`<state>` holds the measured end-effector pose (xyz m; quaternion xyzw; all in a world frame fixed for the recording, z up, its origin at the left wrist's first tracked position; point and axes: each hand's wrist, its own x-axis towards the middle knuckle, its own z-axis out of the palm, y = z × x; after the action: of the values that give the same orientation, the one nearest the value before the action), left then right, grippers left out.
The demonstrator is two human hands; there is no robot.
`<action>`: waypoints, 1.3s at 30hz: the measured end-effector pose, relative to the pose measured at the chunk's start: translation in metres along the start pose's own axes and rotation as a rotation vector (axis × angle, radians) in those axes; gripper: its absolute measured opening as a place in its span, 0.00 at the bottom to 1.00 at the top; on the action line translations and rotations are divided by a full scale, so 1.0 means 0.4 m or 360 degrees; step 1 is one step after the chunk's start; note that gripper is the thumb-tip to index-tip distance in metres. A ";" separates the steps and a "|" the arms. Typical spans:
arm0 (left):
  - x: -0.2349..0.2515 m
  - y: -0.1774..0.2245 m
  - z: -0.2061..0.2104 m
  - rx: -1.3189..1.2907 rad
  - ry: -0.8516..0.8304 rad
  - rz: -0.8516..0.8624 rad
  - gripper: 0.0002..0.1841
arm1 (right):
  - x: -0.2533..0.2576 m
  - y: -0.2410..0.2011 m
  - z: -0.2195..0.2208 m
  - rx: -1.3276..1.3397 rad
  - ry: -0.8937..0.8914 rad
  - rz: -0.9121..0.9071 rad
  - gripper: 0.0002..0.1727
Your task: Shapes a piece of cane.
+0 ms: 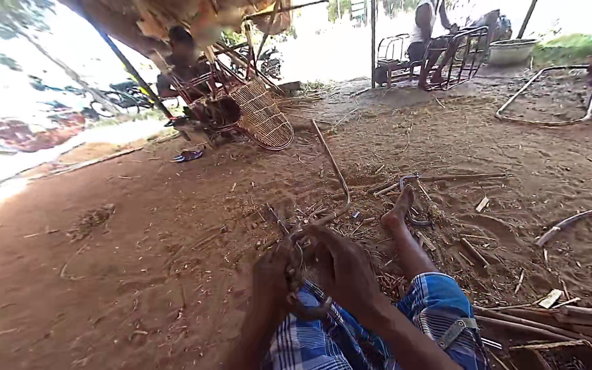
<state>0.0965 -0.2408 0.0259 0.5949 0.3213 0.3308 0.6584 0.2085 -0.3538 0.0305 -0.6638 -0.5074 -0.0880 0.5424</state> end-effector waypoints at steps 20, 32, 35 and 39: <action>0.028 -0.181 -0.519 -0.0122 -0.0102 0.0160 0.32 | 0.105 0.285 0.008 -0.0541 -0.1562 -0.0127 0.18; -0.006 -0.238 -0.459 0.0076 0.0437 0.0354 0.15 | 0.038 0.274 0.020 -0.0717 -0.1478 -0.0049 0.18; -0.003 -0.174 -0.473 -0.0173 0.0410 0.0302 0.15 | 0.135 0.251 0.012 -0.0780 -0.1092 -0.0282 0.23; -0.012 -0.156 -0.577 -0.0295 0.0757 0.0298 0.17 | 0.217 0.154 0.060 -0.0548 -0.0469 -0.0053 0.24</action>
<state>-0.0914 -0.1178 -0.0557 0.4647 0.3789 0.5486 0.5827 0.2863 -0.2776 0.0401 -0.7438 -0.5695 -0.0841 0.3397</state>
